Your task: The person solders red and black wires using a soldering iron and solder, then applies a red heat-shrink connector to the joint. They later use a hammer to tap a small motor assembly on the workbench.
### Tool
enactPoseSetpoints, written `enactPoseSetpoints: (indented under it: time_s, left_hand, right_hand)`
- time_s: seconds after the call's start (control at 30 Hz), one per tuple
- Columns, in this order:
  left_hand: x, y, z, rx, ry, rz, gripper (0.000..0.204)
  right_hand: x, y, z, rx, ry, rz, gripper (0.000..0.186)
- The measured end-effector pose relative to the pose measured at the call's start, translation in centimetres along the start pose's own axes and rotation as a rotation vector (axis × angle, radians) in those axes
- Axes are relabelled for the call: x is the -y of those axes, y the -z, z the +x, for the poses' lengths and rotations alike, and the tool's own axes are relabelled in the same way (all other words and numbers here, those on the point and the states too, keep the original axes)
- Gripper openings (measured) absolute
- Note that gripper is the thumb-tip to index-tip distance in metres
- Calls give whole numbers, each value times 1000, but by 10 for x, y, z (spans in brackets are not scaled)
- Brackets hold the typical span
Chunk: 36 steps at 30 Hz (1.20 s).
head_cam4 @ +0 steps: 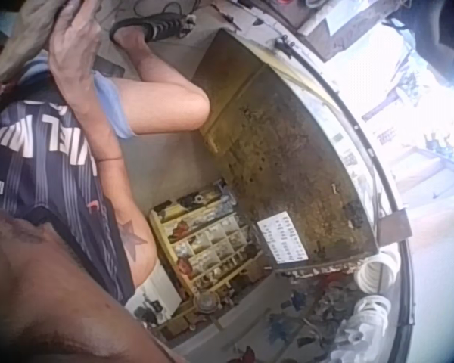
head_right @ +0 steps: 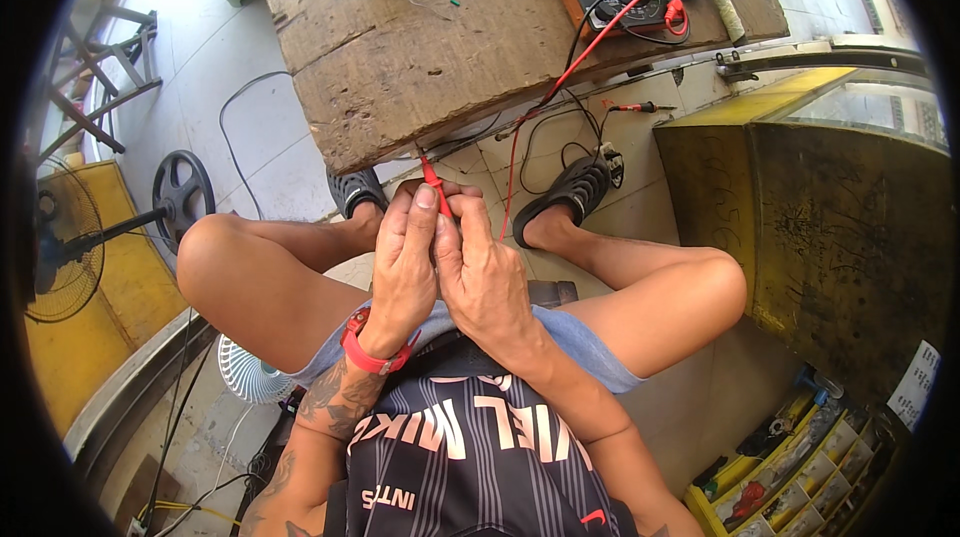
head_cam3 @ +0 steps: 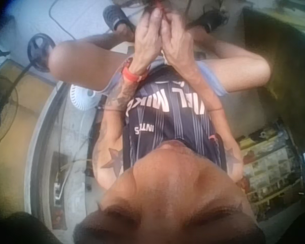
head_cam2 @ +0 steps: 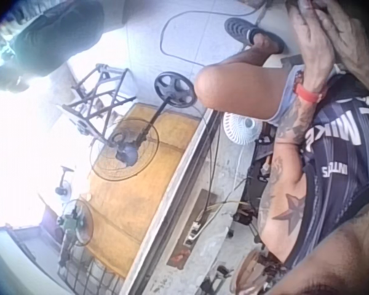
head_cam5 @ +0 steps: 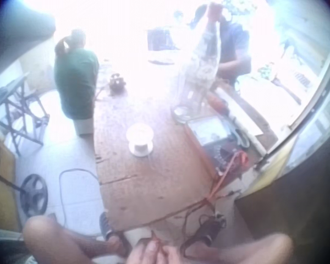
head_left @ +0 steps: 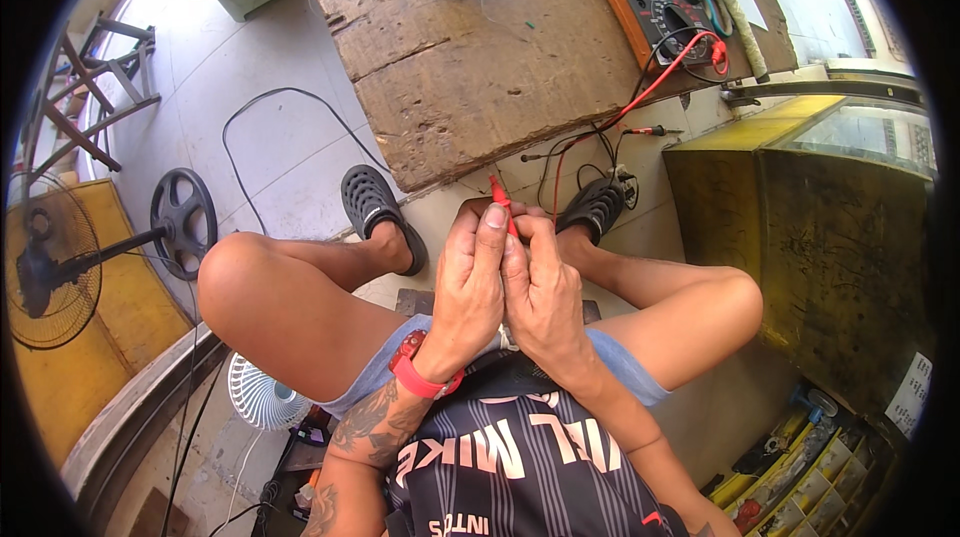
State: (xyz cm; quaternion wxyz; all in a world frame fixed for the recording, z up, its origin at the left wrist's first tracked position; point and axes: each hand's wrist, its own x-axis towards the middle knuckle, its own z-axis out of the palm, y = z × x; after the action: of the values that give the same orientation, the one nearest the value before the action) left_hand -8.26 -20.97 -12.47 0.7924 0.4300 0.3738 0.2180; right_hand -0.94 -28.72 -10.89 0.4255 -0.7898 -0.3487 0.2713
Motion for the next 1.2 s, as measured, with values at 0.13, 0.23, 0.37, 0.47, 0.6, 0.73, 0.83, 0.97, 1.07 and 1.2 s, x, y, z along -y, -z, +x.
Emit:
enactPoseSetpoints:
  time_s: [0.13, 0.23, 0.37, 0.47, 0.6, 0.73, 0.83, 0.97, 1.07, 1.2]
  left_hand:
    - [1, -1, -2, -4, -43, 51, 39]
    - [1, -2, 0, -12, -45, 82, 39]
    - [1, -4, 5, -31, -54, 91, 39]
    - [-1, -5, 5, -38, -55, 104, 40]
    - [-4, -5, 5, -24, -64, 106, 41]
    - [-4, -5, 7, -58, -57, 205, 40]
    - [-3, -5, 9, -59, -52, 130, 39]
    - [-2, -6, 10, -59, -76, 131, 39]
    - [-3, -5, 9, -47, -74, 144, 35]
    - [-1, -4, 10, -34, -51, 110, 32]
  right_hand:
    - [2, 4, 0, 11, 6, -6, 28]
    - [1, 5, 3, 27, 8, -7, 28]
    - [-1, 4, 10, -6, 62, -3, 27]
    - [0, 6, 10, 25, 39, 5, 27]
    - [2, 10, 10, 80, -24, 3, 28]
    - [2, 8, 11, 73, -27, -2, 28]
    - [2, 5, 12, 59, -20, 14, 27]
    - [0, 4, 13, 62, -8, 12, 27]
    - [-1, 5, 14, 73, -5, 1, 27]
    - [0, 6, 15, 76, 0, 8, 27]
